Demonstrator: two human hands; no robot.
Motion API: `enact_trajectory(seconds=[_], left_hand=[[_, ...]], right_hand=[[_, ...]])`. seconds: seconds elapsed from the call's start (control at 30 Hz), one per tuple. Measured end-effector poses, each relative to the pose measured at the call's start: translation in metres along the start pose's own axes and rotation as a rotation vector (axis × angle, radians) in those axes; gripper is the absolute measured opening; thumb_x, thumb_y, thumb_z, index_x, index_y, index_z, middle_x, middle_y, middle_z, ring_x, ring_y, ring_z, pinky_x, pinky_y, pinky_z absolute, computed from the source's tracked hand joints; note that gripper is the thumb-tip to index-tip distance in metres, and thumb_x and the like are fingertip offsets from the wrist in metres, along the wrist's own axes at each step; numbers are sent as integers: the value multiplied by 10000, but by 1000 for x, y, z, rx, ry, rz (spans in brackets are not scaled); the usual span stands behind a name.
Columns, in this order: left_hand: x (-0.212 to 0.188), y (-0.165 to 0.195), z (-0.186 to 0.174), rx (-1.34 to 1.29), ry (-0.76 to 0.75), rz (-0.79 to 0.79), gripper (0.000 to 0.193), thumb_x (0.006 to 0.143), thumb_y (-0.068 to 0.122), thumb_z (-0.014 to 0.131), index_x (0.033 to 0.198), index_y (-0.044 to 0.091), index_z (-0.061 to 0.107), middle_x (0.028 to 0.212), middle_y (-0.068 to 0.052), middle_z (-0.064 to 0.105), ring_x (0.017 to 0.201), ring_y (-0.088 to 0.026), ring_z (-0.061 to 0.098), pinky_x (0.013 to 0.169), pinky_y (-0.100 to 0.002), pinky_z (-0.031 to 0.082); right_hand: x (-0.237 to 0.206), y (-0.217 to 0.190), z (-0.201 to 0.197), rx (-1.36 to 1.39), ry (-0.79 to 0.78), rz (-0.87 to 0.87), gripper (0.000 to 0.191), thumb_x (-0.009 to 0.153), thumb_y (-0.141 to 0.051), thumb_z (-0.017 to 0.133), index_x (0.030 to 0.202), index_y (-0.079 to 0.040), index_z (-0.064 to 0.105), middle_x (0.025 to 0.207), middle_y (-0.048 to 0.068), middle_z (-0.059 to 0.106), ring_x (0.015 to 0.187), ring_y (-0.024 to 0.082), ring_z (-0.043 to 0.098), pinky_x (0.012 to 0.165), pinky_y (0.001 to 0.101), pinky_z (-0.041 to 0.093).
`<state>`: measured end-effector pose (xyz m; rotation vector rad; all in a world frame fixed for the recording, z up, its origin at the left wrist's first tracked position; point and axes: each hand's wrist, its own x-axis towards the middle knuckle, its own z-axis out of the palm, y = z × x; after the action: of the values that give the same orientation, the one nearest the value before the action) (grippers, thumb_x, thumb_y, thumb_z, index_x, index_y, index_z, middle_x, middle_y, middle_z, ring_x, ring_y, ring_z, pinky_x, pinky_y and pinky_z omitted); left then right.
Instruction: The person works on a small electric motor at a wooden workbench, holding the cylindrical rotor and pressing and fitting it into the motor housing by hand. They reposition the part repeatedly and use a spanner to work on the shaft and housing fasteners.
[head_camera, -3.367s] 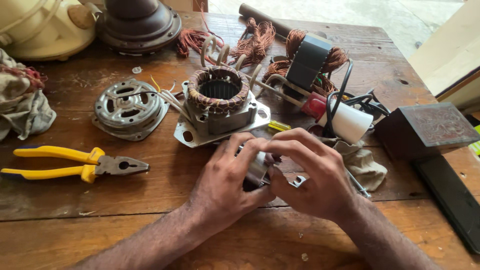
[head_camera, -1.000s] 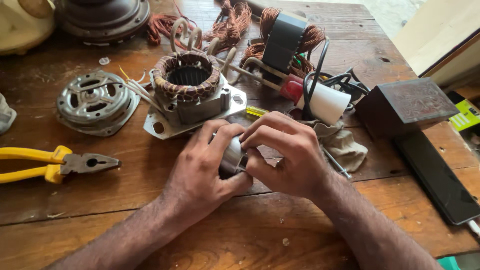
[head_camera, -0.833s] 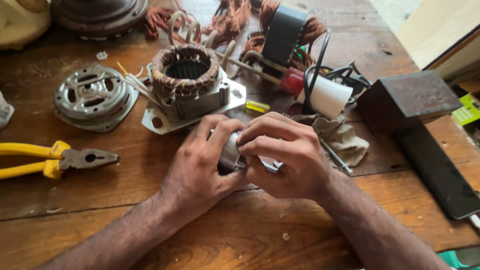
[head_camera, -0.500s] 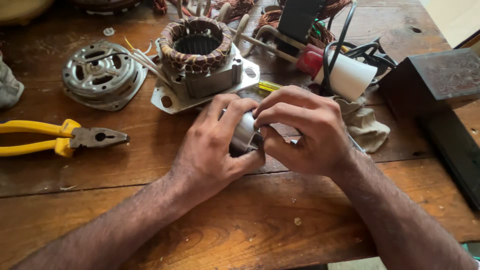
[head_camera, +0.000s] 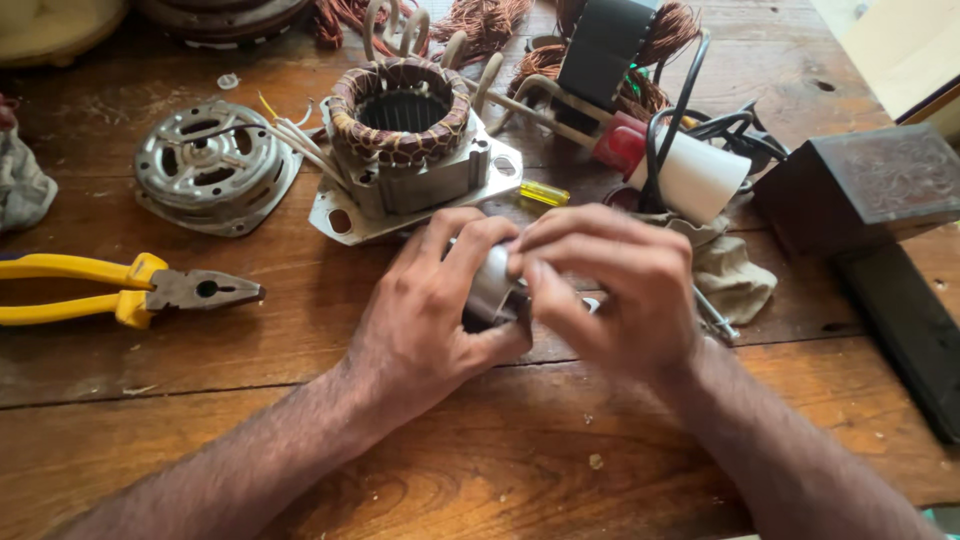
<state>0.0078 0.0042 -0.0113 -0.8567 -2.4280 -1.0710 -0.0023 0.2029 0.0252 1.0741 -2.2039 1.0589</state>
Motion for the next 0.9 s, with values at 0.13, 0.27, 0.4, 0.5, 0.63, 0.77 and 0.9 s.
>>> enact_trajectory(seconds=[0.13,0.27,0.4,0.5,0.63,0.77,0.9], left_hand=[[2,0,-1,-5,-7,-18,653,818,314,831,1337,73,516,1278,-174,551,1198,-388,595,1002,-481,508],[0,2,0,-22,-20,-41,686,758,275,803,1343,69,510,1271,-176,551,1187,-387,600,989,-478,512],[1,1,0,-15,-8,-28,704,789,333,825,1353,68,498,1280,-183,544,1187,-397,599,976,-479,514],[2,0,-1,-22,-11,-16,720,807,347,834,1372,61,492,1278,-187,541,1184,-406,592,971,-486,506],[2,2,-2,-17,-2,-25,699,750,299,801,1345,74,512,1276,-168,562,1184,-394,604,983,-474,519],[2,3,-2,-20,-2,-25,657,806,320,807,1346,84,515,1262,-167,559,1180,-383,609,983,-473,518],[3,3,-2,-51,-17,-67,752,803,282,800,1420,78,420,1281,-197,544,1180,-382,608,1001,-472,512]], right_hand=[[1,3,3,-14,-37,-212,47,782,11,691,815,27,720,893,146,742,901,276,768,883,393,643],[2,13,0,-13,-12,39,56,878,12,711,908,22,757,980,123,770,899,199,780,824,319,640],[-4,9,2,-58,-35,-142,78,832,-4,733,905,2,761,976,124,760,927,225,773,899,368,639],[0,8,4,-67,-44,-153,70,804,10,737,866,-11,761,953,128,756,916,239,766,862,358,628],[8,8,1,-47,-16,11,83,860,0,771,938,28,773,959,128,758,860,199,771,774,313,644],[4,4,1,-40,14,-166,24,852,4,745,871,0,731,916,112,736,883,233,760,846,353,637],[2,15,-1,-55,-29,-46,52,863,-48,751,896,-14,729,929,119,758,860,228,772,786,328,621]])
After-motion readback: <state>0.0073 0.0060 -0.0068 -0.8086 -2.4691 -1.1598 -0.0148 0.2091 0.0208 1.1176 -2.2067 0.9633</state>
